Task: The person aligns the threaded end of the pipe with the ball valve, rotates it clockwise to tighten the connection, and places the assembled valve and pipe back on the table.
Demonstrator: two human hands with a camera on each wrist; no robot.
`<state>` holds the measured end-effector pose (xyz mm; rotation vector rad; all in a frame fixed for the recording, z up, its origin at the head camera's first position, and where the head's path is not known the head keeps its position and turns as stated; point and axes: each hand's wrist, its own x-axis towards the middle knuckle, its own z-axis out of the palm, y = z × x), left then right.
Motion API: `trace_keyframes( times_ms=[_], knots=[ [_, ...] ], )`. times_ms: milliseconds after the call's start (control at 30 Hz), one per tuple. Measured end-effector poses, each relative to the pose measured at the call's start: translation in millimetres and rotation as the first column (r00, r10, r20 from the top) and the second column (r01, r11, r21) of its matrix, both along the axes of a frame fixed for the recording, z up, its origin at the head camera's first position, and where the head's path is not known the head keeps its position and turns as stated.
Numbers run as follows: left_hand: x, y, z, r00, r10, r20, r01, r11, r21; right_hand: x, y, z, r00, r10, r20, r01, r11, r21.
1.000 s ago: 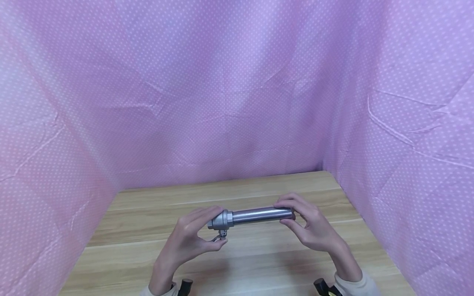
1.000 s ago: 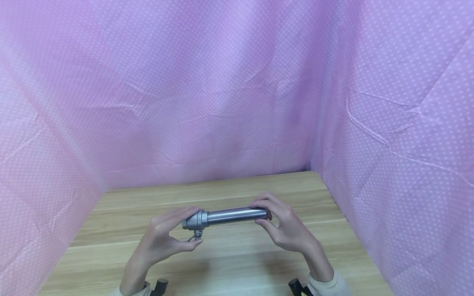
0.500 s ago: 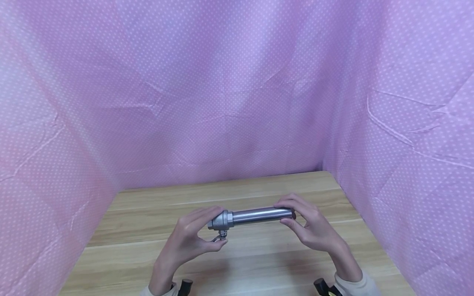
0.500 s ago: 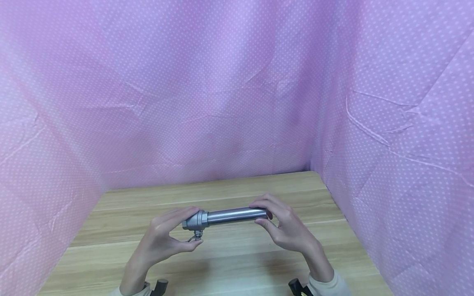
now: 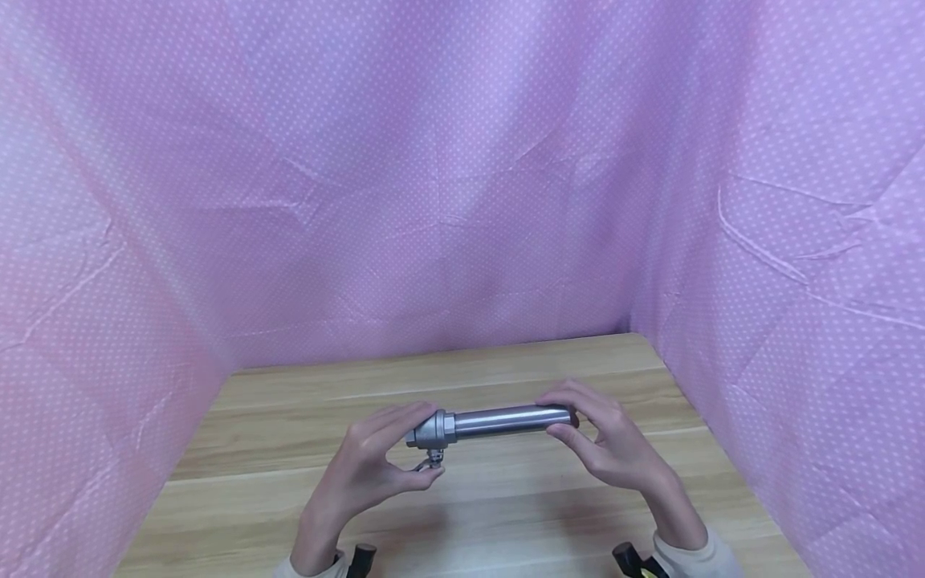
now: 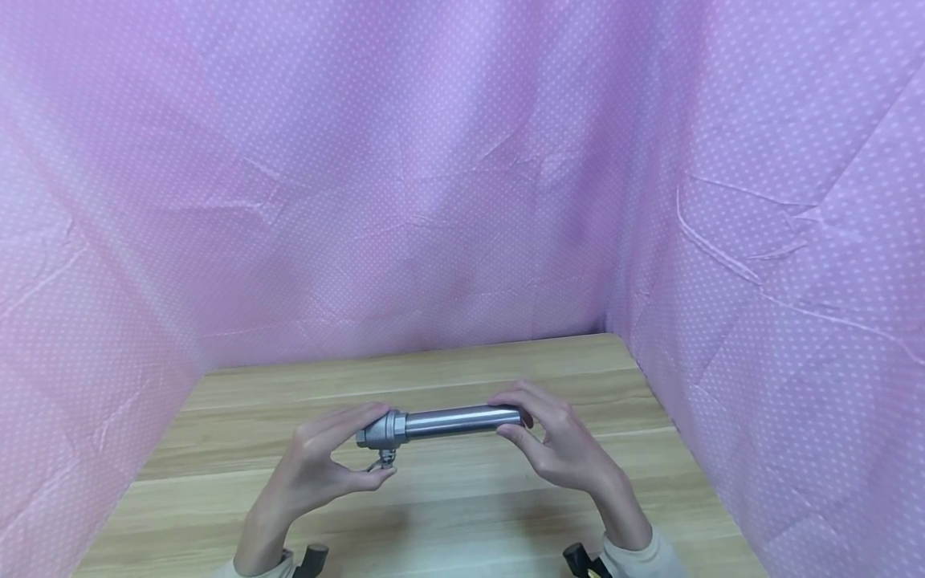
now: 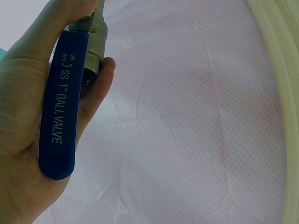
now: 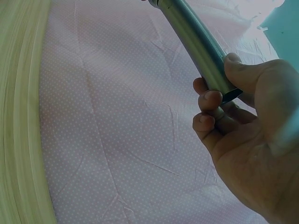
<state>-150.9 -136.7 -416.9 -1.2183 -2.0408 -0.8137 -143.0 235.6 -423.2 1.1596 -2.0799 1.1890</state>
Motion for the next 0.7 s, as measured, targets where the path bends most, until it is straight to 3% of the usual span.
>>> trace_keyframes(
  times_ms=[267, 700],
  knots=[
    [0.2, 0.1, 0.3, 1.0, 0.008, 0.006, -0.008, 1.0, -0.006, -0.2, -0.8, 1.3, 1.0, -0.018, -0.012, 0.018, 1.0, 0.003],
    [0.7, -0.8, 0.7, 1.0, 0.019, 0.004, -0.019, 1.0, -0.011, 2.2, -0.1, -0.7, 0.997, -0.031, 0.073, 0.03, 0.999, 0.011]
  ],
)
